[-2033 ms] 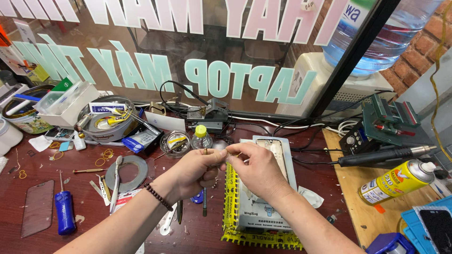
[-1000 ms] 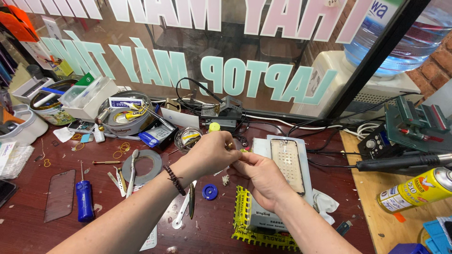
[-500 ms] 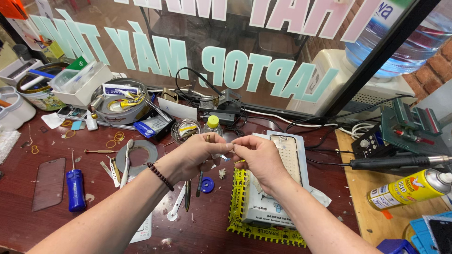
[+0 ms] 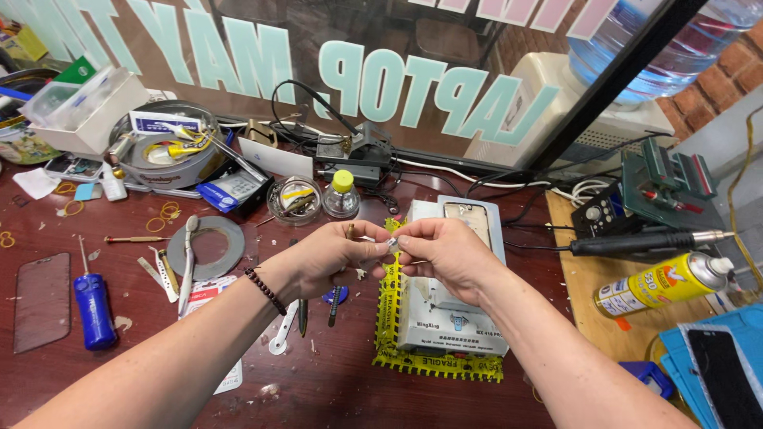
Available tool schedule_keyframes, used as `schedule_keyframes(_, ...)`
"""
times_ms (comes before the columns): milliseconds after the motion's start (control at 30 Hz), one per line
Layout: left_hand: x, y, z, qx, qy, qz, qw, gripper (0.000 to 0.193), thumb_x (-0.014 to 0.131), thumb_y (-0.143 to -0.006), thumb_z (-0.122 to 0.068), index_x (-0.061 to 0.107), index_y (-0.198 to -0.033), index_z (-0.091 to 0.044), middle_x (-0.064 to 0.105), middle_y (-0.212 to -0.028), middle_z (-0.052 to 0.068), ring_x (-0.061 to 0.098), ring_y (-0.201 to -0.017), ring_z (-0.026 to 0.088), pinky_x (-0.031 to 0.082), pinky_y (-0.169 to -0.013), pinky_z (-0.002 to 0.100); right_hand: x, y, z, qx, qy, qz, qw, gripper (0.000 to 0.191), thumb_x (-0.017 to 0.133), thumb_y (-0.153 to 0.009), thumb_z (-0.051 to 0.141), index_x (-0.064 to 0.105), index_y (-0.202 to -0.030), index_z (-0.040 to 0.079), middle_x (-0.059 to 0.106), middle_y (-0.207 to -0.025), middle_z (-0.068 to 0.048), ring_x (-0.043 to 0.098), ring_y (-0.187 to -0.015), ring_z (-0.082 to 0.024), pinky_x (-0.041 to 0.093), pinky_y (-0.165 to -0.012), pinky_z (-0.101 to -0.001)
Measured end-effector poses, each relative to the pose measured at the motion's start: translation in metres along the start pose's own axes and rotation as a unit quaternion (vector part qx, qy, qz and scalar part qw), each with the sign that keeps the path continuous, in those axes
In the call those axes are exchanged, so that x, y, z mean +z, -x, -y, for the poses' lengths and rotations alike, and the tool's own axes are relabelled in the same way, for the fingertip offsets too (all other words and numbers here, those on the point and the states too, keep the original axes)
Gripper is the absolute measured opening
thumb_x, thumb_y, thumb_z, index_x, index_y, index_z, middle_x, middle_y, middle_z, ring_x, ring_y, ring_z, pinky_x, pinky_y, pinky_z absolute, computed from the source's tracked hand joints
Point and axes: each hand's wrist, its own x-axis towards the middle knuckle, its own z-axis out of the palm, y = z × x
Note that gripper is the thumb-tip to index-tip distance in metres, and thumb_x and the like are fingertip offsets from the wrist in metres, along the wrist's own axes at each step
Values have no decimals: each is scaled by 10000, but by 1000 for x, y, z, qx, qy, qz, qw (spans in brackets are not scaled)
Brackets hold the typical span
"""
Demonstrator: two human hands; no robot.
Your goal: The person cleans a phone display with a cloth, lifts the separated screen off the phone frame, and sets it on a blue mat. They then clean the frame, peel adhesive residue by hand, and use a hot air gun and a wire saw to cut the old adhesive around the frame on a mold.
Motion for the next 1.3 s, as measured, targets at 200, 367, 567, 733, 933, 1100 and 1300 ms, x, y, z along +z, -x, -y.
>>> schedule_keyframes(200, 29, -16, 2, 30, -27, 68, 997, 226, 750, -883, -114, 635, -1075, -84, 722, -893, 43, 772, -845, 137, 320, -419, 204, -14, 17, -7, -9, 53, -94, 994, 162, 682, -938, 133, 704, -1007, -11, 663, -821, -40, 632, -698, -125, 587, -668, -290)
schedule_keyframes(367, 45, -27, 3, 50, -68, 33, 996, 213, 741, -862, -134, 633, -1041, -95, 748, -880, 33, 765, -809, 115, 341, -419, 202, -29, 31, -5, 21, -94, -74, 993, 142, 679, -921, 141, 702, -999, 25, 670, -833, -31, 639, -691, -105, 598, -655, -273)
schedule_keyframes(567, 58, -40, 10, 98, -128, 12, 987, 153, 763, -865, -120, 653, -956, -65, 743, -842, 54, 647, -675, 89, 390, -452, 213, -24, 33, -9, -108, 172, -178, 963, 135, 662, -921, 125, 715, -962, 7, 722, -771, -48, 687, -654, -91, 591, -596, -262)
schedule_keyframes(733, 54, -40, 9, 65, -106, 35, 992, 130, 741, -892, -144, 657, -954, -67, 781, -900, 69, 716, -736, 59, 438, -482, 195, -29, 29, -12, -186, 210, -169, 945, 129, 676, -873, 69, 689, -983, 2, 718, -777, -38, 671, -642, -79, 575, -575, -260)
schedule_keyframes(933, 50, -32, 6, 38, -103, 38, 993, 177, 745, -904, -184, 636, -1000, -82, 779, -887, 84, 578, -628, 73, 328, -415, 199, -30, 22, -10, -161, 129, -119, 971, 171, 707, -868, 68, 739, -1016, -12, 729, -824, -26, 641, -682, -79, 555, -610, -251)
schedule_keyframes(1100, 43, -28, 2, 33, -48, 38, 998, 201, 729, -885, -167, 614, -1038, -106, 749, -900, 62, 766, -810, 98, 329, -415, 202, -30, 21, 2, -143, 97, -105, 979, 214, 690, -875, 112, 756, -1059, 24, 755, -878, -13, 691, -761, -82, 570, -630, -258)
schedule_keyframes(1300, 37, -27, 3, 44, -20, 51, 998, 196, 730, -909, -150, 602, -1045, -92, 744, -937, 54, 760, -851, 125, 331, -421, 200, -28, 19, 8, -178, 141, -76, 971, 218, 697, -871, 108, 754, -1070, 42, 763, -905, -7, 704, -770, -79, 583, -635, -259)
